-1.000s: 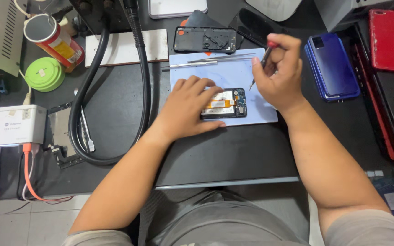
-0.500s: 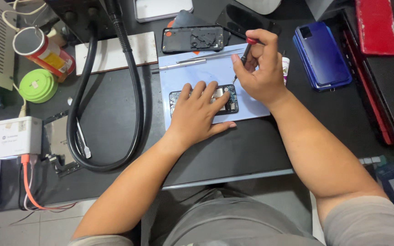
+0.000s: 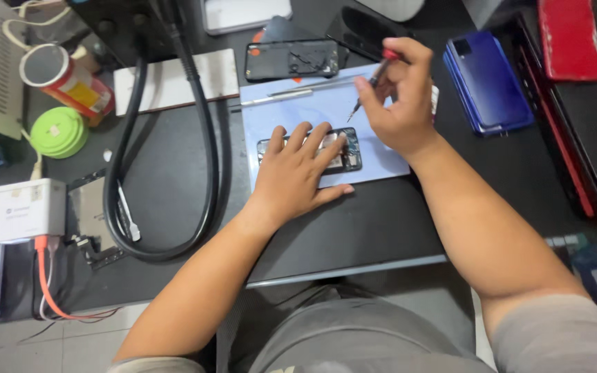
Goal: The person disassembles a smartphone on a workbench, using a screwdriver to remove screws and carefully detaching internal components including the motherboard. The person handles the battery, ribbon cables, and circuit boards, then sets the motherboard aside.
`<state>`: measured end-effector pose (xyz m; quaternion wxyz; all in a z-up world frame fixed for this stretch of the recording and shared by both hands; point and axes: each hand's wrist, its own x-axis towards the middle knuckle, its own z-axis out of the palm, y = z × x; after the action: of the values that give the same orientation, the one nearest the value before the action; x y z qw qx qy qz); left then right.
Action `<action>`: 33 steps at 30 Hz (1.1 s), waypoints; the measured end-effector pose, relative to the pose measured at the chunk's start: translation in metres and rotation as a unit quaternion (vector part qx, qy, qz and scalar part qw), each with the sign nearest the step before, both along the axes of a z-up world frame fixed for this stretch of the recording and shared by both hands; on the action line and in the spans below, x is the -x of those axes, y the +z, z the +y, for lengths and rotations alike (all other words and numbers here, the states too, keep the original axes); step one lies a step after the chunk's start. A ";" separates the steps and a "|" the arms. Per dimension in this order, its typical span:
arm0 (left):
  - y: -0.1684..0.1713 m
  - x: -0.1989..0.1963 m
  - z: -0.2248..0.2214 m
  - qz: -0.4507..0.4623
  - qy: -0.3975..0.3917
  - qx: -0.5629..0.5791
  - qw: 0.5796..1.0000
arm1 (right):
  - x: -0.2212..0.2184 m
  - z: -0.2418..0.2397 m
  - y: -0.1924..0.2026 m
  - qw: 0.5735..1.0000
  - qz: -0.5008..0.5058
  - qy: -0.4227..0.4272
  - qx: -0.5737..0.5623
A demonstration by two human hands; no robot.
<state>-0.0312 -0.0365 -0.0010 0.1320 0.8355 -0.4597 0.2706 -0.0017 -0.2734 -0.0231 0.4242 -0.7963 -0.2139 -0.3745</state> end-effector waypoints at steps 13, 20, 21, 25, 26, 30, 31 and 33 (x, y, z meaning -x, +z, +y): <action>0.019 -0.033 0.059 0.149 0.032 0.030 0.988 | 0.002 0.009 -0.008 0.980 0.127 0.124 -0.089; 0.023 -0.030 0.058 0.222 -0.080 0.103 0.966 | 0.000 0.009 -0.012 0.984 0.102 0.123 -0.076; 0.024 -0.030 0.059 0.214 -0.080 0.108 0.968 | 0.000 0.009 -0.011 0.984 0.102 0.122 -0.077; 0.019 -0.035 0.059 0.189 -0.024 0.093 0.977 | 0.000 0.009 -0.012 0.985 0.106 0.118 -0.071; 0.017 -0.037 0.059 0.188 -0.018 0.091 0.978 | -0.001 0.008 -0.012 0.985 0.108 0.116 -0.067; 0.009 -0.038 0.058 0.188 0.010 0.079 0.979 | -0.002 0.008 -0.012 0.985 0.106 0.117 -0.069; 0.008 -0.039 0.058 0.185 0.013 0.080 0.979 | -0.002 0.008 -0.011 0.986 0.105 0.115 -0.068; 0.006 -0.039 0.058 0.180 0.020 0.083 0.980 | -0.002 0.007 -0.011 0.986 0.103 0.113 -0.068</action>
<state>0.0079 0.0211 0.0053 0.2759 0.8655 -0.3879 0.1559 0.0006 -0.2667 -0.0344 0.5367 -0.7706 -0.2315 -0.2539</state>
